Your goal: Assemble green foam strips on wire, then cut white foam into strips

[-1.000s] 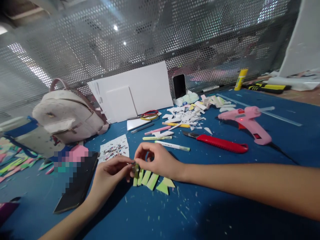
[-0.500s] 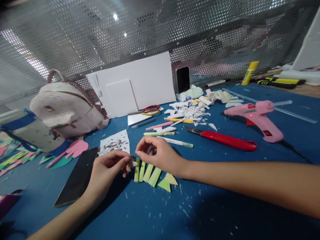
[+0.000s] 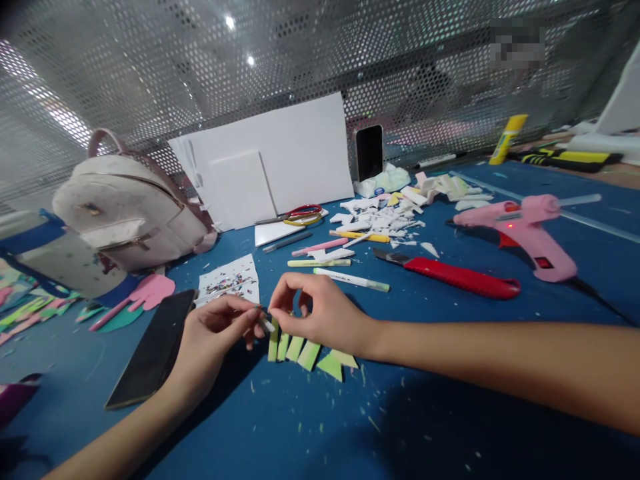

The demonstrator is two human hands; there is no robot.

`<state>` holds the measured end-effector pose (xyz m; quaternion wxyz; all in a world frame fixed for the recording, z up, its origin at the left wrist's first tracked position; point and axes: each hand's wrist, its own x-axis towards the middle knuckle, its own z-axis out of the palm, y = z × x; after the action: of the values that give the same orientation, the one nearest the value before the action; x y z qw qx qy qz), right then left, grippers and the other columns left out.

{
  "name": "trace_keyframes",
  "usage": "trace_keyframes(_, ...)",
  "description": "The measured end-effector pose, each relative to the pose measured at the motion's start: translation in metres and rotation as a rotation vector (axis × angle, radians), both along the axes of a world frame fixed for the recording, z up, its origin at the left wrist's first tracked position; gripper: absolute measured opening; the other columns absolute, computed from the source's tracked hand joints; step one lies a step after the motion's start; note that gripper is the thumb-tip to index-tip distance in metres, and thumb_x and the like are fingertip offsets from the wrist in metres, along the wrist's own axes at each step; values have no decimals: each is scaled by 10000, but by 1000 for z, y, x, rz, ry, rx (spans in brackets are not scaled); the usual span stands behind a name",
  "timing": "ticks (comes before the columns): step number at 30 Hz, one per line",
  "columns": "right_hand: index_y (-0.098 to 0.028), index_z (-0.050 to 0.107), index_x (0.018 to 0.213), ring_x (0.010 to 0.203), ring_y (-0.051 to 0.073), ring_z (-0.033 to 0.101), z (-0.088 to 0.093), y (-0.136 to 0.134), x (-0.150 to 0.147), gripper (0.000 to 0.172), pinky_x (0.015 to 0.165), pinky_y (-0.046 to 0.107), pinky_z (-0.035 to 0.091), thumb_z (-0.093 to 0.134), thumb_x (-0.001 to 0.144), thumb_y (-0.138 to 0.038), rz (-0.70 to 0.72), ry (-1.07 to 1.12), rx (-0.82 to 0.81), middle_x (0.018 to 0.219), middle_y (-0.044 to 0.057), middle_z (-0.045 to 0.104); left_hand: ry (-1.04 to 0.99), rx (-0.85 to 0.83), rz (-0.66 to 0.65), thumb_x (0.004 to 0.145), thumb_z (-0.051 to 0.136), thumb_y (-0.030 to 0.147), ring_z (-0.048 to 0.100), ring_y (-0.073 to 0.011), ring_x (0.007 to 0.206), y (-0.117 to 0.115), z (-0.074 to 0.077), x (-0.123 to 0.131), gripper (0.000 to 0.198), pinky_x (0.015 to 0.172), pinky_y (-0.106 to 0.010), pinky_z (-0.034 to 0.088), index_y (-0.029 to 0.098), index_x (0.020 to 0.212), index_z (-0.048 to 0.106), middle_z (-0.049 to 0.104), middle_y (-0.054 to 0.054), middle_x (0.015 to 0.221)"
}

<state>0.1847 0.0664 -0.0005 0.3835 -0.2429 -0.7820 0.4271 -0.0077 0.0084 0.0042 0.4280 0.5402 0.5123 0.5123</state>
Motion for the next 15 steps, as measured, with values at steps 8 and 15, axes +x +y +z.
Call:
trace_keyframes(8, -189, 646, 815, 674, 109, 554, -1, 2, -1, 42, 584, 239, 433, 621, 845, -173, 6, -15, 10, 797, -7, 660, -40, 36, -40, 776, 759, 193, 674, -121, 492, -1, 1, 2, 72, 478, -197, 575, 133, 748, 730, 737, -29, 617)
trace_keyframes(15, -189, 655, 827, 672, 109, 548, -4, 3, 0, 37, 581, 238, 431, 625, 842, -171, 4, -28, 17, 796, -10, 658, -42, 40, -67, 791, 743, 145, 675, -106, 507, -1, 0, 1, 31, 504, -183, 578, 147, 760, 749, 736, -13, 631)
